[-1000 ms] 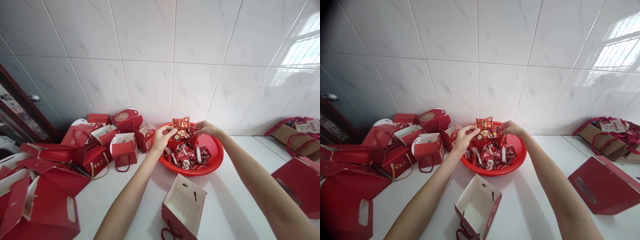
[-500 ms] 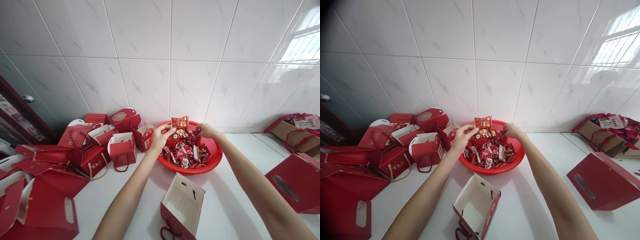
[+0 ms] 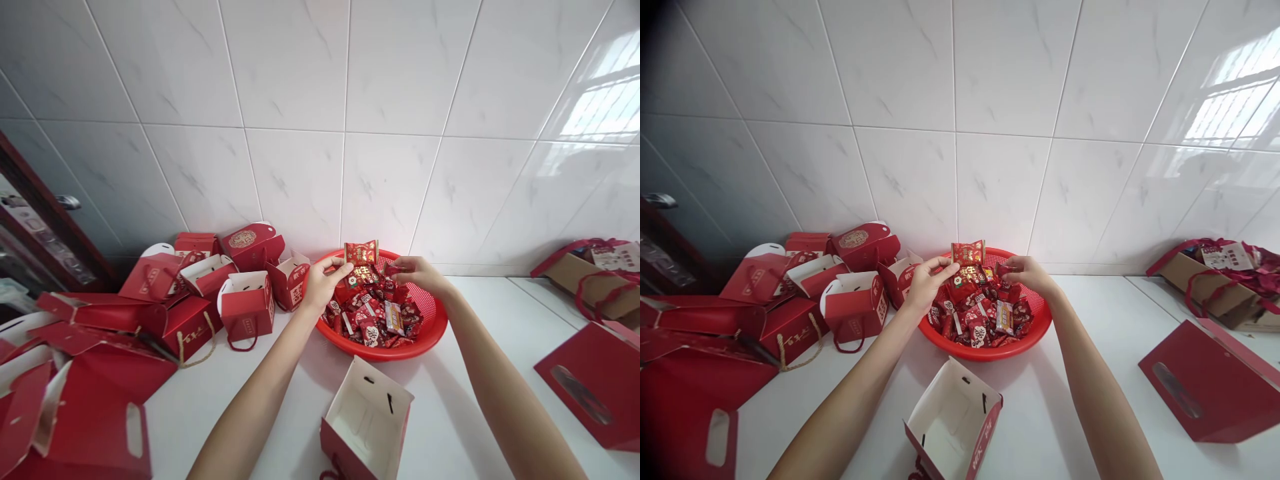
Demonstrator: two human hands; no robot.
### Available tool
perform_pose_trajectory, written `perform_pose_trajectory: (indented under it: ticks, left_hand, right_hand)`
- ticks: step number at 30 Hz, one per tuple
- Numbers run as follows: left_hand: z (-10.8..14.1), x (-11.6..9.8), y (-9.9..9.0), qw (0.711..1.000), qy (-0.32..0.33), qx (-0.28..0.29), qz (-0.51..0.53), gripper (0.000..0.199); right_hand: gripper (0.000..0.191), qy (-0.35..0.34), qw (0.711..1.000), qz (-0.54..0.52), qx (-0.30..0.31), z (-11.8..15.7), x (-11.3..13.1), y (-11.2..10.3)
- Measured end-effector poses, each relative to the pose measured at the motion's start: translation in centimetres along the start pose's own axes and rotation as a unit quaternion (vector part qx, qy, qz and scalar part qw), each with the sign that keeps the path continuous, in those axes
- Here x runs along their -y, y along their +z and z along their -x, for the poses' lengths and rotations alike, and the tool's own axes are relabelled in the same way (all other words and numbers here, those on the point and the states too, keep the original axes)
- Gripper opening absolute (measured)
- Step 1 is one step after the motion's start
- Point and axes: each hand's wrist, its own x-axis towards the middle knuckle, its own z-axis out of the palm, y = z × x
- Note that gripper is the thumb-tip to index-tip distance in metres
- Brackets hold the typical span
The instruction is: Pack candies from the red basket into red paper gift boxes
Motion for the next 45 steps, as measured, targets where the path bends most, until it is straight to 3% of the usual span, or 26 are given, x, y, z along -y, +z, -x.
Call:
perform_pose_trajectory:
  ticks: [11, 26, 29, 35, 45]
  left_hand:
    - [-0.1, 0.1, -0.1, 1.0, 0.005, 0.012, -0.002, 0.033]
    - [-0.1, 0.2, -0.1, 1.0, 0.012, 0.008, -0.021, 0.035]
    - [0.0, 0.0, -0.1, 0.999, 0.014, -0.002, -0.032, 0.036]
    - [0.1, -0.1, 0.0, 0.999, 0.003, -0.001, -0.04, 0.037]
    - [0.2, 0.1, 0.0, 0.997, 0.019, 0.023, -0.071, 0.037]
  right_hand:
    - [0.037, 0.0, 0.988, -0.153, 0.037, 2.2, 1.3, 1.2]
    - [0.041, 0.03, 0.95, -0.311, 0.032, 2.3, 0.6, 1.1]
    - [0.038, 0.003, 0.953, -0.301, 0.022, 2.5, 0.8, 0.9]
    - [0.044, -0.036, 0.963, -0.262, -0.056, 3.0, 1.9, 0.9]
    - [0.04, -0.073, 0.975, -0.184, -0.102, 3.8, 3.3, 2.1]
